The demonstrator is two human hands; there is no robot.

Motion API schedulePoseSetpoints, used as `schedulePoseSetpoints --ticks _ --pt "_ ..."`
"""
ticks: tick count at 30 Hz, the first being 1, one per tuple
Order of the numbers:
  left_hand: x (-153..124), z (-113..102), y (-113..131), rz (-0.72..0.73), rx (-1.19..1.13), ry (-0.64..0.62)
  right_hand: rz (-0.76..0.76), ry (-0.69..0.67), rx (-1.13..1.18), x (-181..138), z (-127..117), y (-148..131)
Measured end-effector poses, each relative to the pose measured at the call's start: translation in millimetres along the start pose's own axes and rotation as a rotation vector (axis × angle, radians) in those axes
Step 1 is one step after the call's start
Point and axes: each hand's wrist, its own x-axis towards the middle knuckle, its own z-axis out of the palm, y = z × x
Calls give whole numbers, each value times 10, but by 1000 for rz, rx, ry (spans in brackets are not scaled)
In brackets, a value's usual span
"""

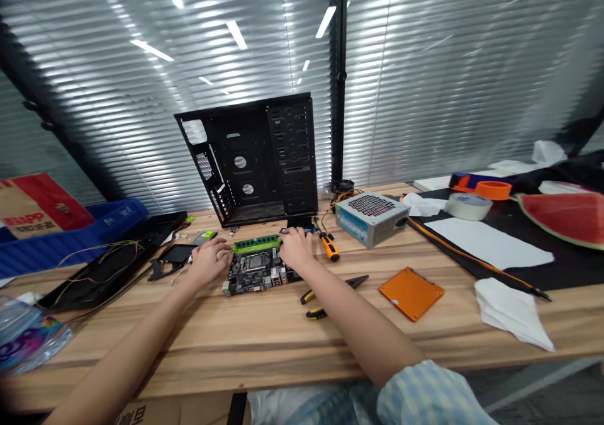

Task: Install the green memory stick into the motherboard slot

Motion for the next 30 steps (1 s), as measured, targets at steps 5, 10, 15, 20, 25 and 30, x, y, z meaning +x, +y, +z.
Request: schedulePoseSetpoints --ticks 5,10,15,20,25,30 --pt "-4 -15 25 -1 3 -5 26 -22 -26 -5 -31 -6" --pt "-3 -5 16 -1 -11 -20 19 -49 -35 0 -42 -6" --pt "-3 11 5 8 -2 -15 20 -32 -10 -1 -41 -2" --pt "-10 -10 31 -11 -7 -14 23 -47 -33 -24 -51 -13" --pt "-15 -4 17 8 -15 -3 26 -38 -25 -28 -45 -7" --pt "-15 10 1 -11 4 -66 33 -20 -18 -19 -12 -2"
